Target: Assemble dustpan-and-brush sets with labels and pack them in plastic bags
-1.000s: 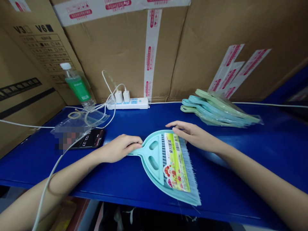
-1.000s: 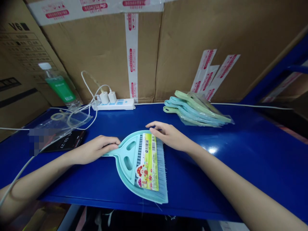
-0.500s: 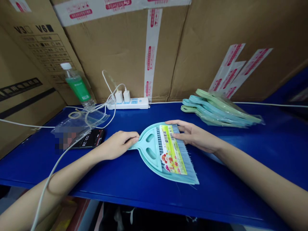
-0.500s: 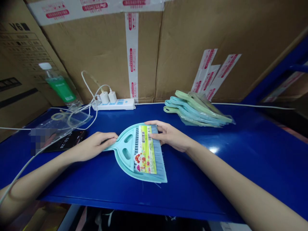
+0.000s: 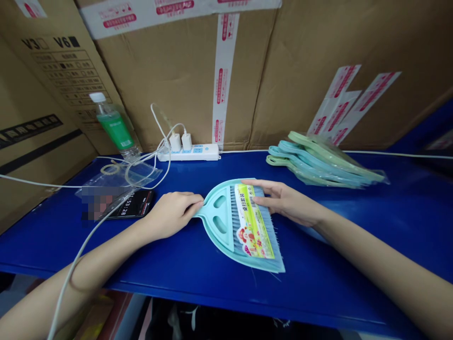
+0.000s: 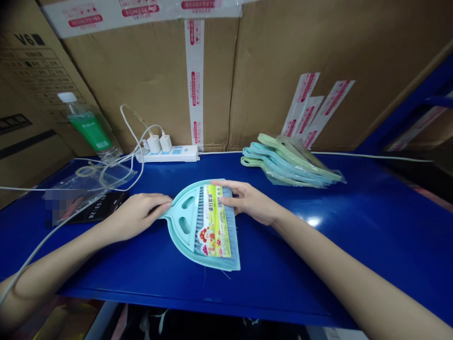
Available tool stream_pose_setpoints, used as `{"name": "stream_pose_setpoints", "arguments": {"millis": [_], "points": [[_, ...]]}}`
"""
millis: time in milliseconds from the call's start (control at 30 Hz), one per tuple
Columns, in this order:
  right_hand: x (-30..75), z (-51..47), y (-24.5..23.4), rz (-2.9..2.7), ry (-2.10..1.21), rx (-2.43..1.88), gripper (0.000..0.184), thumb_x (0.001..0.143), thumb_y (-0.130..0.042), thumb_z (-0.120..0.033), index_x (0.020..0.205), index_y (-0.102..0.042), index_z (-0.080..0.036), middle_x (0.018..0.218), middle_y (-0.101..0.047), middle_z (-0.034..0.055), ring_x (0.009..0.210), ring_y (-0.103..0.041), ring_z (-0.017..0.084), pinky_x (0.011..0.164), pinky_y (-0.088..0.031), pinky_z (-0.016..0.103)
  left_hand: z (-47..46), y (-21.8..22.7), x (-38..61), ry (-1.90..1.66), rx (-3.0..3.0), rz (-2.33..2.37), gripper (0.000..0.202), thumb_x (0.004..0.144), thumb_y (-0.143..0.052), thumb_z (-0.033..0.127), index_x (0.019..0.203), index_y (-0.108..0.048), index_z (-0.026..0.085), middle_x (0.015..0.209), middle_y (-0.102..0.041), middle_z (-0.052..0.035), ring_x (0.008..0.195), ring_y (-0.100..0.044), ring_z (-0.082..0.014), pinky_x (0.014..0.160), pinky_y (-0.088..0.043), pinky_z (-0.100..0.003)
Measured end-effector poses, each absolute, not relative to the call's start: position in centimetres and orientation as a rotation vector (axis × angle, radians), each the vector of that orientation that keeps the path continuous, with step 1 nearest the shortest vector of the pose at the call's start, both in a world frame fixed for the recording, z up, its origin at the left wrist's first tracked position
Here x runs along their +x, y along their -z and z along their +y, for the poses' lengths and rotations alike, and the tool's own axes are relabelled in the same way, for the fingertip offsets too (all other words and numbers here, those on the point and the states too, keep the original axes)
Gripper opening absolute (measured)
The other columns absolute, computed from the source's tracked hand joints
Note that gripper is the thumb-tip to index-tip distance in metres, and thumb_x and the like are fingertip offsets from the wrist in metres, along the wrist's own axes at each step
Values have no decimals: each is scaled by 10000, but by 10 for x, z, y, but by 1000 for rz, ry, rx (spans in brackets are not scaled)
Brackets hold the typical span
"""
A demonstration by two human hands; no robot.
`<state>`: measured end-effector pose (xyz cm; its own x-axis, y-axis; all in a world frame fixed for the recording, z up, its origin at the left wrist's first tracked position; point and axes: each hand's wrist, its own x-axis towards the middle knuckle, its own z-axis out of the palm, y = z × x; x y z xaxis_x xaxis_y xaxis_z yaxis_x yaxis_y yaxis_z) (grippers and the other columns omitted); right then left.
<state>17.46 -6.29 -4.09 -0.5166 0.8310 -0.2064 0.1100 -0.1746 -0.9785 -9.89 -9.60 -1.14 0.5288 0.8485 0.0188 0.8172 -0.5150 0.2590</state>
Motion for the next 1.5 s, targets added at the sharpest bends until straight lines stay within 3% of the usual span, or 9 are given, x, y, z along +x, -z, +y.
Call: {"name": "stream_pose_setpoints", "arguments": {"millis": [300,567,800,1100,1267,1500], "points": [[174,-62,42,-1566,-1730,-1085,591,724,-740,-394,1288,-588,-309,1171,-655,47,945,-635,193,642,-544,265,-98,16,-99,-169,2767,1475,342,967,-334,282,889,-660,209,877,-702,-22,827,-657,-183,711,-471,-279],[174,-61,42,-1665,-1704,-1124,550,652,-788,-417,1161,-687,-237,1109,-692,65,890,-644,181,654,-520,269,-99,16,-98,-132,2780,1480,333,969,-347,273,879,-661,206,858,-700,-21,808,-657,-186,701,-475,-281],[173,-60,45,-1672,-1669,-1133,560,616,-809,-394,1130,-690,-208,1136,-682,81,903,-646,193,696,-532,310,-100,15,-98,-130,2784,1489,334,966,-350,275,886,-668,212,851,-700,-18,798,-660,-181,683,-466,-266],[175,-62,41,-1652,-1701,-1068,455,742,-722,-448,1154,-686,-258,1100,-671,73,879,-636,173,601,-522,243,-101,13,-97,-131,2788,1477,343,963,-342,277,843,-655,204,802,-685,-17,738,-647,-172,634,-439,-254],[175,-62,42,-1532,-1771,-1077,486,832,-646,-408,1304,-571,-318,1083,-673,42,895,-629,152,612,-528,208,-102,12,-97,-107,2775,1498,328,964,-357,271,853,-658,206,807,-683,-16,745,-649,-176,638,-439,-257],[172,-64,39,-1410,-1773,-1194,611,923,-517,-302,1481,-275,-356,847,-643,-9,698,-613,105,537,-523,169,-102,13,-97,-78,2819,1558,331,964,-358,288,916,-674,202,858,-687,-24,758,-657,-179,660,-463,-271]]}}
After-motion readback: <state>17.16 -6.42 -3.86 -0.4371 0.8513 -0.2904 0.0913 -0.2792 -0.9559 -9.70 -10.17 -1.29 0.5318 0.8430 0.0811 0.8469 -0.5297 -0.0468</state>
